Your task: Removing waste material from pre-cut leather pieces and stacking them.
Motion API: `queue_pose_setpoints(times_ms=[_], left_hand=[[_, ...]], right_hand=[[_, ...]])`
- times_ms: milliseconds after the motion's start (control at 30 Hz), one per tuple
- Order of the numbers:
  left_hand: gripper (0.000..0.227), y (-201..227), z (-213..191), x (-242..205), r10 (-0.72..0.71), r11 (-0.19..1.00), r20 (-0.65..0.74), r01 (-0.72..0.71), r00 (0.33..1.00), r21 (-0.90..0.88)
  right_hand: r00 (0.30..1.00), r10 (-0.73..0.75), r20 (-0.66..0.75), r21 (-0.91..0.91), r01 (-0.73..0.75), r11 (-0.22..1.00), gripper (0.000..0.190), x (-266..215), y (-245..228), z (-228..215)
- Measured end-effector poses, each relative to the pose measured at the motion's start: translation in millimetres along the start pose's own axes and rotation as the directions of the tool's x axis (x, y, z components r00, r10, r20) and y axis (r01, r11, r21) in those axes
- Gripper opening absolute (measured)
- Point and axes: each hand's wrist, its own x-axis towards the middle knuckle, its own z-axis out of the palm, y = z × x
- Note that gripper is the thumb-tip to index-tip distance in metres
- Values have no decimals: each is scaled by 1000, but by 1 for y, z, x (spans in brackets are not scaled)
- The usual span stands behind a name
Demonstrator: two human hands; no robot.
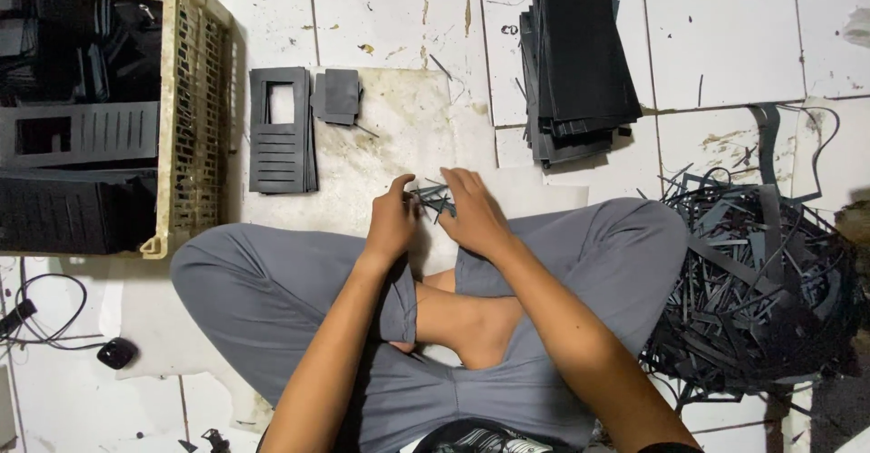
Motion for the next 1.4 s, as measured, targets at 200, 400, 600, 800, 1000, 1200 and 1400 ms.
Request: queue_pose_setpoints(times_ms=[200, 400, 600, 800, 1000, 1200, 1400], left_hand=[[40, -2, 3, -2, -95, 987, -42, 89, 995, -132], [46, -6, -5, -4, 56, 987, -42, -49, 998, 150], [53, -2, -2, -1, 269, 853, 90, -280, 959, 441], [46, -10, 3, 14, 282, 682, 194, -338, 940, 648], [32, -20, 7, 17, 291, 747, 155, -325, 944, 580], [38, -6, -1, 10, 183, 901, 136, -221, 974, 373], [44, -24, 5, 17, 129, 987, 44, -133, 991, 91]], right_hand=[[992, 24, 124, -96, -12, 995, 73, -3, 4, 11], [994, 19, 107, -89, -10, 996, 57, -3, 5, 12], [1000, 7, 9, -280, -4, 960, 61, -7, 9, 15], [997, 59, 40, -239, -47, 970, 58, -10, 17, 17], [998, 66, 17, -214, -60, 975, 49, -11, 23, 18], [994, 114, 1, 28, -114, 993, 24, -12, 18, 11], [992, 50, -117, 86, -40, 995, 28, -8, 24, 13]])
